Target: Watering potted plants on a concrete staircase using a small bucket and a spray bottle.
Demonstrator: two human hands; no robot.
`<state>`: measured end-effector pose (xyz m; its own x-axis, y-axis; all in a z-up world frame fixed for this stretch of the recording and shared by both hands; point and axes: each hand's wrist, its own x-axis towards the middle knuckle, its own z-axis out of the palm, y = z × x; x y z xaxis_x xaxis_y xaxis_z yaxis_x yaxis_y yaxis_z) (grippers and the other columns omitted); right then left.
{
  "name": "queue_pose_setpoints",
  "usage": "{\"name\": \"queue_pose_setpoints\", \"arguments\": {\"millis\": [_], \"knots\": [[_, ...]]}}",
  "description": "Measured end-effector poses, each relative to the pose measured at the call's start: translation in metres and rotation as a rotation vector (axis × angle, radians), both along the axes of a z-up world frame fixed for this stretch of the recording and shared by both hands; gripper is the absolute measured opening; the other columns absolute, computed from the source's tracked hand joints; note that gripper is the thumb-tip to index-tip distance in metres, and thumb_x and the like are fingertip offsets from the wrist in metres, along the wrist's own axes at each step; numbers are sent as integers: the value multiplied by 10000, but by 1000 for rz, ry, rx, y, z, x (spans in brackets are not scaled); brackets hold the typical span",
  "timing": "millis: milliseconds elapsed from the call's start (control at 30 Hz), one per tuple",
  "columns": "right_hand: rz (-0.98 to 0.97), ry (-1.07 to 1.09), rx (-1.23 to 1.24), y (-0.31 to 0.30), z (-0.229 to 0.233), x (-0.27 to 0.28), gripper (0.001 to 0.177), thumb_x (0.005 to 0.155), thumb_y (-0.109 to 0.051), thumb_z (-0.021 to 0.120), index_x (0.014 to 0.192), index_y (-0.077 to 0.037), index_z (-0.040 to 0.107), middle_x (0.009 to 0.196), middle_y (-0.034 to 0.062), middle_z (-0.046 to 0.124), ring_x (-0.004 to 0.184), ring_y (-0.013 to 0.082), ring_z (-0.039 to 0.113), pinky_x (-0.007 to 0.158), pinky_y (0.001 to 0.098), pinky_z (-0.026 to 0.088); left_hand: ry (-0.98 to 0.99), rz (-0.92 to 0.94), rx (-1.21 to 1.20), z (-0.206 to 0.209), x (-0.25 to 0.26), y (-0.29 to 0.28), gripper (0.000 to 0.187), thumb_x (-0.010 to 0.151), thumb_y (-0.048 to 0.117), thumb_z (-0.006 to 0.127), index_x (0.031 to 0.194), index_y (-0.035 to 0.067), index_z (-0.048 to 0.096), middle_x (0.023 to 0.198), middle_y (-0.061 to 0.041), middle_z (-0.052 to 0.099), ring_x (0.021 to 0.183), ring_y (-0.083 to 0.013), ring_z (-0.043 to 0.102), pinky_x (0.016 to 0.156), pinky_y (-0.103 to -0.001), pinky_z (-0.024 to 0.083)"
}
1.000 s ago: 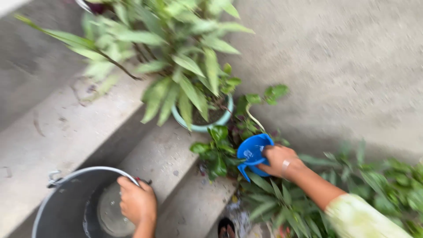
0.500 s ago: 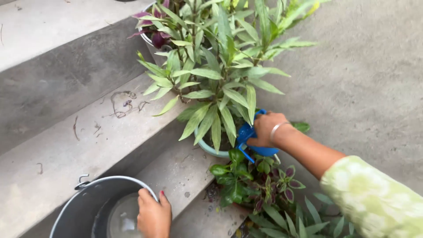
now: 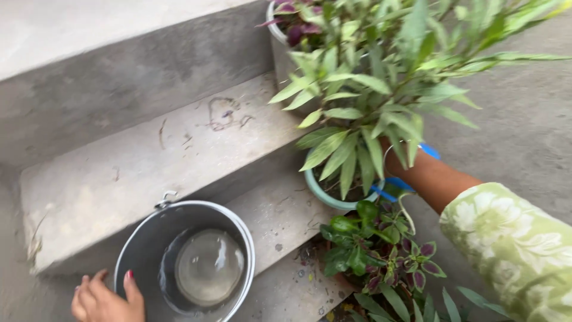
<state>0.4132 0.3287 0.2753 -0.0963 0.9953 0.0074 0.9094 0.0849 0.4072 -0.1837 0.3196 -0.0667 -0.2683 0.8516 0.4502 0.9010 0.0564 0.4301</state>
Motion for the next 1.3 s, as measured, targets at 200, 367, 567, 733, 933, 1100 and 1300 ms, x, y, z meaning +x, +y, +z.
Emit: {"name": "queue_pose_setpoints", "arguments": {"millis": [200,367,567,733,933,1100,1300], "knots": [[-288,-122,-280,12,52,-4,799,645,-597,838,1276,-131,683,1219,158,689,1129,349,640,958,453,521,-107,80,-196,-6,-3,-8,583,997,466,660,1416,70,576,1455,-250,565,1435,-446,415,1026,-716,325],[-466,-227,-533,62,61,-5,959,575,-701,954,1297,-134,678,1169,144,712,1080,328,663,913,427,553,-329,230,-266,-7,15,-13,485,1059,471,562,1397,124,594,1384,-189,615,1395,-379,474,1092,-618,402],[-239,-212,-528,34,153,-258,740,733,-816,654,1111,-192,775,1015,96,745,929,260,736,829,406,588,-232,252,-313,45,33,-20,396,1054,365,518,1315,82,611,1394,-136,618,1412,-353,440,1045,-605,351],[24,176,-623,35,21,-373,673,778,-748,643,944,-114,797,876,124,733,843,284,740,766,413,600,-231,270,-357,49,31,-23,355,1043,339,512,1282,103,627,1364,-114,633,1400,-318,458,1064,-581,361],[73,315,-716,44,-215,-422,855,749,-726,764,1338,-118,638,1510,187,429,1454,502,269,1032,637,429,-202,212,-329,48,33,-19,314,1041,276,527,1259,73,625,1313,-133,666,1350,-328,516,1026,-570,394],[66,269,-832,51,-265,-439,847,702,-553,877,1411,-182,597,1552,95,441,1470,380,332,1010,719,429,-200,192,-320,58,32,-22,296,1065,273,522,1235,49,616,1285,-155,676,1316,-342,534,1000,-560,409],[203,295,-869,55,-313,-419,739,750,-543,863,1335,-133,675,1376,143,647,1335,386,550,1065,500,481,-193,223,-399,61,33,-20,284,1066,281,524,1209,53,614,1233,-146,687,1269,-342,562,964,-559,434]]}}
